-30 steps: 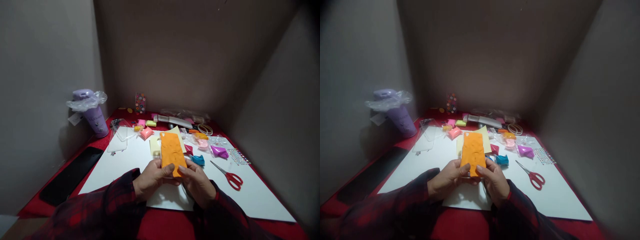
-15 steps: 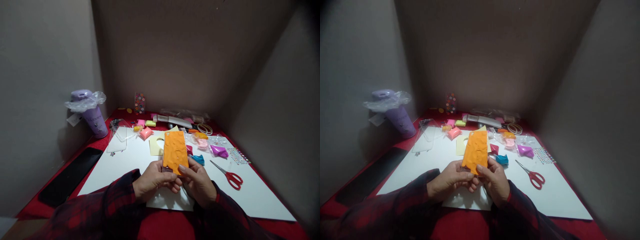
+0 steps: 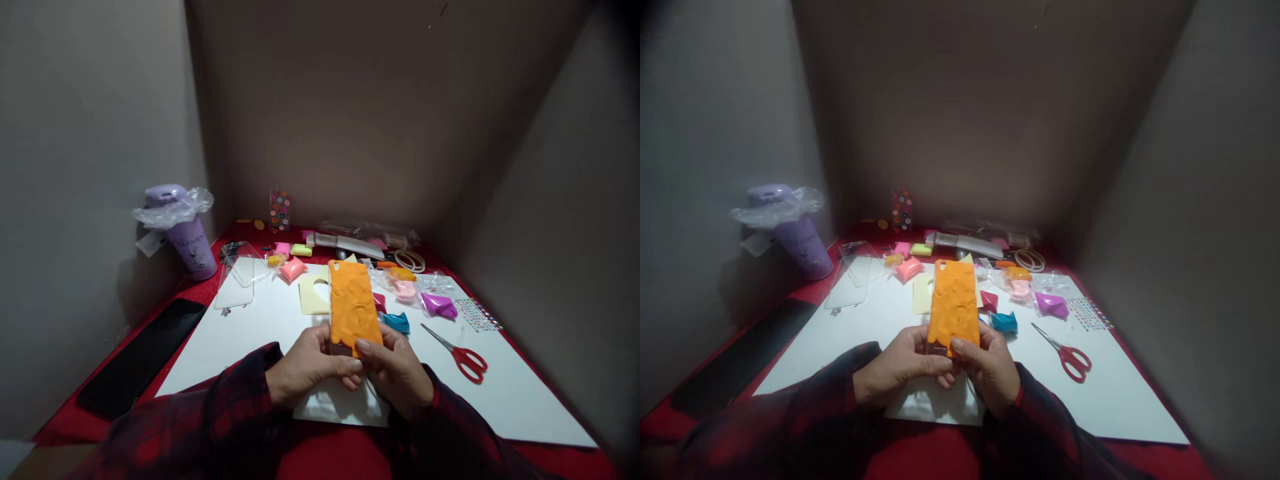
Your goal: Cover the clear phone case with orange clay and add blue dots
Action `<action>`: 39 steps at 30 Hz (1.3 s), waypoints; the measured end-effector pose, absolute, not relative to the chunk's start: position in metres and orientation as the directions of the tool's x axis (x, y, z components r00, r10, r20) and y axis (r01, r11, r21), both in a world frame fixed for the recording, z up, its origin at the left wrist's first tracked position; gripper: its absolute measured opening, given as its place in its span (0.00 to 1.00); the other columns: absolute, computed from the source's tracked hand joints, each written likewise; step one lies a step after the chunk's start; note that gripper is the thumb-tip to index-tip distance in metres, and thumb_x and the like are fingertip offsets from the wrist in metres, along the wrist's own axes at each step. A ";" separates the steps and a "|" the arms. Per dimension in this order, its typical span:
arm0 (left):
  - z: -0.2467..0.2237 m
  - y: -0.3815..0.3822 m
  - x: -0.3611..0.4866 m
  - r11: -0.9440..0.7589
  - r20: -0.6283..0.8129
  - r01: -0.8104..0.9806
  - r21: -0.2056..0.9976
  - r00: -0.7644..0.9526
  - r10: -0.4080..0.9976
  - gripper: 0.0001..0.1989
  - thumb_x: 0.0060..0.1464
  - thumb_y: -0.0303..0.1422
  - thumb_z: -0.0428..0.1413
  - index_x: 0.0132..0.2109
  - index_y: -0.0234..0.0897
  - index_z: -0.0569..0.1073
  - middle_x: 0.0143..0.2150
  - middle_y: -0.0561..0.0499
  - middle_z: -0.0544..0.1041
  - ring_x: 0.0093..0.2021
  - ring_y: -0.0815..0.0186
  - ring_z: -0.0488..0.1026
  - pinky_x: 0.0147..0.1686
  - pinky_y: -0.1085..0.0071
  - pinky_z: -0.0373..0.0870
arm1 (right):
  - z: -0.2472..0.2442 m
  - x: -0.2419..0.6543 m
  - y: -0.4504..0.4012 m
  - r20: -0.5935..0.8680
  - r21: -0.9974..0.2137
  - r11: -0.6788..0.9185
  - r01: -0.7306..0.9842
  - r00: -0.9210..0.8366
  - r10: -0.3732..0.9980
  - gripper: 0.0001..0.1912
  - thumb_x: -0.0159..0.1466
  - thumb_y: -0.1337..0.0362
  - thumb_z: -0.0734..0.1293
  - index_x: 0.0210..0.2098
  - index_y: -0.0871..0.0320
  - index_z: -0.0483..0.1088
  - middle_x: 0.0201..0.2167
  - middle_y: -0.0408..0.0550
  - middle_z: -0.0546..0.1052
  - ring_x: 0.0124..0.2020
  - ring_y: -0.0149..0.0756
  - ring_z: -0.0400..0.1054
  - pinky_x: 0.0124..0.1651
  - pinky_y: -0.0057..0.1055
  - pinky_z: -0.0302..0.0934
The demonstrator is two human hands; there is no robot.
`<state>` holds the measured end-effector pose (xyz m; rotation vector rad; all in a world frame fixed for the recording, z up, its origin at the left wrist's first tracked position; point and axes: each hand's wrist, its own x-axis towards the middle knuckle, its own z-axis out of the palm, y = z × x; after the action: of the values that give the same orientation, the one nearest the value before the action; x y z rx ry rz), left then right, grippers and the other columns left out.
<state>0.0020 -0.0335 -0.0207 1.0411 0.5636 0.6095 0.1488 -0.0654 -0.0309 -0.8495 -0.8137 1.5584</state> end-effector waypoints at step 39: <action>-0.020 -0.031 0.001 0.491 -0.167 -0.285 0.823 0.706 0.688 0.12 0.46 0.27 0.52 0.40 0.29 0.71 0.30 0.46 0.71 0.28 0.68 0.68 0.31 0.69 0.69 | -0.039 0.150 -0.065 -0.135 -0.854 -0.138 -0.502 -0.042 0.990 0.14 0.49 0.63 0.72 0.35 0.58 0.71 0.26 0.45 0.73 0.22 0.34 0.63 0.27 0.31 0.58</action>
<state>0.0011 -0.0306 -0.0204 0.8700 0.5226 0.6241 0.1501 -0.0645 -0.0385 -0.9018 -0.7417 1.5194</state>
